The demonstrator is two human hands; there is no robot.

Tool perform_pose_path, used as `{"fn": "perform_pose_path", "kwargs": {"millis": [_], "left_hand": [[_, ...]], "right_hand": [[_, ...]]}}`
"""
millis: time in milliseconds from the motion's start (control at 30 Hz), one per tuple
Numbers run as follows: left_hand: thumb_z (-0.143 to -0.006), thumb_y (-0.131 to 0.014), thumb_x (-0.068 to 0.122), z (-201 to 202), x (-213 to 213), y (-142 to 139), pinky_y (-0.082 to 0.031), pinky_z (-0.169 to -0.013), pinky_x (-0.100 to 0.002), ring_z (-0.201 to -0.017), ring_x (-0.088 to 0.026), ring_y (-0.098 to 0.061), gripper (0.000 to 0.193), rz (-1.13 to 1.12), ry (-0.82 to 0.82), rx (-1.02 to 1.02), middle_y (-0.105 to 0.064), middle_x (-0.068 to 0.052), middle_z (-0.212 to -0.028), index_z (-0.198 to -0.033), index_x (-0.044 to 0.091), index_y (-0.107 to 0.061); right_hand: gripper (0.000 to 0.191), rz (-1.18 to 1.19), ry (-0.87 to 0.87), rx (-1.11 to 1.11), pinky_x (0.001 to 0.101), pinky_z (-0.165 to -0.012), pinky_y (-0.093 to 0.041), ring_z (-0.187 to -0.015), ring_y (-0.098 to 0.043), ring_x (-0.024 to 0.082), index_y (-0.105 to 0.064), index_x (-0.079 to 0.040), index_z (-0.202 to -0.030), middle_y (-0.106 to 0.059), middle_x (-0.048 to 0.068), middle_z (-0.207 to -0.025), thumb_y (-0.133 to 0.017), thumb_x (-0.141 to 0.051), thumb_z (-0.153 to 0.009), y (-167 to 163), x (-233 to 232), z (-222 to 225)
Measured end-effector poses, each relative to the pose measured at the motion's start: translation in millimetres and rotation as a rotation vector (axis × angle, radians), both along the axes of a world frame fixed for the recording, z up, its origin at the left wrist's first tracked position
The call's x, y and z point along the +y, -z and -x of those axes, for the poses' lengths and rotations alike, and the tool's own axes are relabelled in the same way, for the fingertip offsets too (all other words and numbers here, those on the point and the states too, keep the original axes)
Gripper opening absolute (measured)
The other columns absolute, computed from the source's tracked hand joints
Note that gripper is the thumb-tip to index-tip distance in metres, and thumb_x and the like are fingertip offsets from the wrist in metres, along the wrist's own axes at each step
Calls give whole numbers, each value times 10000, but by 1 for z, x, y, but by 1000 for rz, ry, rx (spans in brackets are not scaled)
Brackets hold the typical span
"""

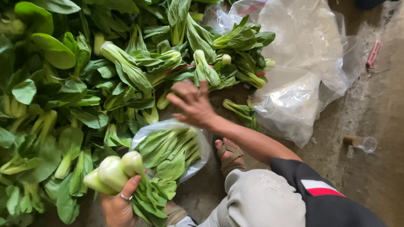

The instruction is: The person sits on the floor and packs bok choy, picking individual heads from a large pile, gathering a handful at a time, and placing them into a plastic-lined basket, occasionally arranging the leaves inside the basket.

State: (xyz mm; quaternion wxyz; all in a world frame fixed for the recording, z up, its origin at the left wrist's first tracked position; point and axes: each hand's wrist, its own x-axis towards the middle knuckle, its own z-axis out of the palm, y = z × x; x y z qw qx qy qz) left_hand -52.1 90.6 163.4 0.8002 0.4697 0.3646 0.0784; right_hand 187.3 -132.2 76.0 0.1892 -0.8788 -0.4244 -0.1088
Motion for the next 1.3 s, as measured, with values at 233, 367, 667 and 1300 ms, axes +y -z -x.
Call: {"fn": "perform_pose_path", "kwargs": {"millis": [233, 367, 667, 1300], "left_hand": [[-757, -783, -53, -22, -26, 2, -566, -855, -324, -972, -195, -701, 529, -3, 150, 48, -715, -91, -1119, -1263, -18, -630], [-751, -795, -50, -32, -37, -5, -573, -826, -329, -933, -190, -707, 494, 36, 181, 34, -722, -88, -1085, -1223, -25, -653], [-726, -796, -33, -41, -57, -13, -600, -731, -371, -860, -212, -722, 462, 143, 200, 136, -740, -103, -1020, -1172, -17, -675], [-760, -791, 5, -36, -53, -19, -598, -717, -369, -855, -211, -712, 460, 158, 206, 96, -720, -95, -1028, -1197, -12, -650]], "right_hand": [[933, 401, 368, 47, 855, -1062, -116, -1559, -91, 443, -522, -349, -1418, -195, 153, -1693, -931, -315, -580, -2, -102, -65], [736, 352, 211, 142, 706, -1096, -302, -1561, -261, 318, -522, -304, -1425, -345, 15, -1663, -831, -172, -770, -9, -111, -97], [569, 166, -82, 54, 434, -914, -563, -1265, -609, 336, -663, -235, -1318, -620, 83, -1401, -712, -24, -792, -28, -105, -130], [527, -1086, 374, 1875, 418, -934, -586, -1008, -730, 259, -626, -42, -1325, -726, 139, -1179, -528, -451, -1008, -31, -81, -130]]}}
